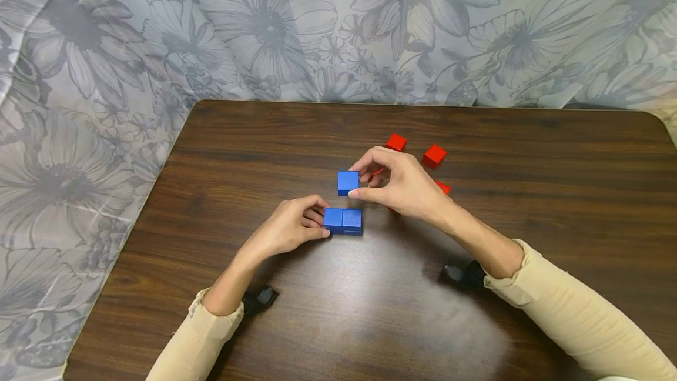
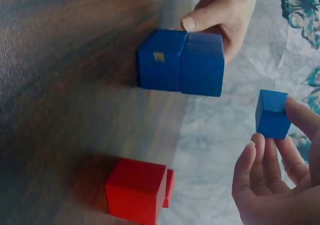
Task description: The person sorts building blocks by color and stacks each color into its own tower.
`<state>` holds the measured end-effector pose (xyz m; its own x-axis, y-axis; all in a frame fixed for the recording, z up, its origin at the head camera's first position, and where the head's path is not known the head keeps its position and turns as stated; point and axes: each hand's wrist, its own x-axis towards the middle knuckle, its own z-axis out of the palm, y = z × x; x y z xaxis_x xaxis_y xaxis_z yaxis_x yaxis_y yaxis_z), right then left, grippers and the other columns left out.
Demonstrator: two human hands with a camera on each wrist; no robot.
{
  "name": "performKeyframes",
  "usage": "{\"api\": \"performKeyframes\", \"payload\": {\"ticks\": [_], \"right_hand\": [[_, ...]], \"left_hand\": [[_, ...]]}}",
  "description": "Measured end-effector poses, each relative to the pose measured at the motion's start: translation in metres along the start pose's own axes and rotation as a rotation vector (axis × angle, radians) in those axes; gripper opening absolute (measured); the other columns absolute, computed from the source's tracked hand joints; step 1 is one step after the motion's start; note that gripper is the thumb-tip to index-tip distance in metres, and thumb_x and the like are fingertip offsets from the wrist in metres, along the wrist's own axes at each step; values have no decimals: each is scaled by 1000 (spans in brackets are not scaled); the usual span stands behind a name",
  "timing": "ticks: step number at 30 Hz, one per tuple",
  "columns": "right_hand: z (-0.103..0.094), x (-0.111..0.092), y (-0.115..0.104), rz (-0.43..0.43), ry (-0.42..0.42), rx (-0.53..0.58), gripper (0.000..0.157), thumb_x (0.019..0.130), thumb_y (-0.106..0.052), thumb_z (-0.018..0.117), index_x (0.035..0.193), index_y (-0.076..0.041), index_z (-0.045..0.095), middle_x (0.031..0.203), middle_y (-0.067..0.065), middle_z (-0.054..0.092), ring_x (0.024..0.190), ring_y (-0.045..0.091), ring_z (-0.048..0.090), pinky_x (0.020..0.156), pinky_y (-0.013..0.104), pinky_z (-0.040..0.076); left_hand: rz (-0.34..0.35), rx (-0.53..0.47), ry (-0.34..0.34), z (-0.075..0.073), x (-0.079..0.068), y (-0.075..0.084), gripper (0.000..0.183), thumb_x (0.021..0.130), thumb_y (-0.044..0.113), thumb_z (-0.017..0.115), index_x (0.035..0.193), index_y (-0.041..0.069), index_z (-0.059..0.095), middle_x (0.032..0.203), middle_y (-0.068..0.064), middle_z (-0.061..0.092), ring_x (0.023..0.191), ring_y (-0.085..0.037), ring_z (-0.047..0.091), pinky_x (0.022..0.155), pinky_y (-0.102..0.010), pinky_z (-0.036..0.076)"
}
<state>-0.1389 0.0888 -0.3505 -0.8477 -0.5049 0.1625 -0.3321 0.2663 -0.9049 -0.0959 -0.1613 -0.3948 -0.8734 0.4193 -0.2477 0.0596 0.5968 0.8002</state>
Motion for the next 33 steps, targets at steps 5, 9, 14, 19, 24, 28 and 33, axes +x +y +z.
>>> {"api": "performKeyframes", "payload": {"ticks": [5, 9, 14, 19, 24, 28, 33], "right_hand": [[5, -2, 1, -19, 5, -19, 30, 76, -12, 88, 100, -14, 70, 94, -4, 65, 84, 13, 63, 77, 29, 55], [9, -5, 3, -28, -2, -33, 30, 75, -14, 89, 98, -15, 70, 92, -4, 65, 83, 12, 62, 74, 32, 55], [13, -9, 3, -27, -22, -35, 29, 76, -15, 88, 98, -17, 70, 92, -5, 65, 83, 12, 62, 74, 33, 56], [16, -11, 3, -19, -33, -39, 28, 76, -16, 88, 98, -18, 69, 92, -6, 65, 85, 11, 62, 76, 30, 55], [19, -14, 4, 10, -34, -47, 29, 76, -16, 88, 97, -18, 69, 91, -6, 65, 85, 11, 62, 76, 31, 55], [22, -18, 6, 37, -36, -55, 29, 76, -17, 88, 97, -19, 68, 90, -4, 65, 82, 11, 62, 74, 31, 55], [25, -21, 7, 42, -38, -59, 30, 75, -19, 89, 96, -20, 68, 88, -2, 66, 79, 11, 62, 73, 30, 55]], "left_hand": [[10, -1, 3, 0, 0, 0, 36, 82, 6, 81, 114, 5, 64, 104, -8, 69, 90, -15, 69, 78, -26, 57], [22, 0, 2, -1, 1, 0, 37, 82, 6, 81, 115, 4, 64, 104, -9, 69, 90, -16, 69, 78, -25, 56], [22, 4, 0, 0, 1, 0, 36, 82, 5, 81, 115, 4, 64, 105, -9, 68, 90, -16, 69, 78, -25, 57], [23, 4, 4, 0, 0, -1, 36, 83, 6, 81, 115, 5, 64, 105, -8, 68, 91, -16, 68, 79, -26, 56], [31, 3, 3, 0, 0, 0, 36, 83, 6, 81, 115, 5, 64, 105, -8, 68, 91, -16, 69, 79, -26, 56], [28, 3, -5, 0, -1, 1, 36, 83, 6, 81, 115, 5, 64, 105, -8, 68, 91, -16, 69, 79, -25, 56], [19, 4, -7, 0, -1, 1, 36, 83, 7, 81, 115, 6, 64, 105, -7, 69, 91, -16, 69, 79, -26, 56]]}}
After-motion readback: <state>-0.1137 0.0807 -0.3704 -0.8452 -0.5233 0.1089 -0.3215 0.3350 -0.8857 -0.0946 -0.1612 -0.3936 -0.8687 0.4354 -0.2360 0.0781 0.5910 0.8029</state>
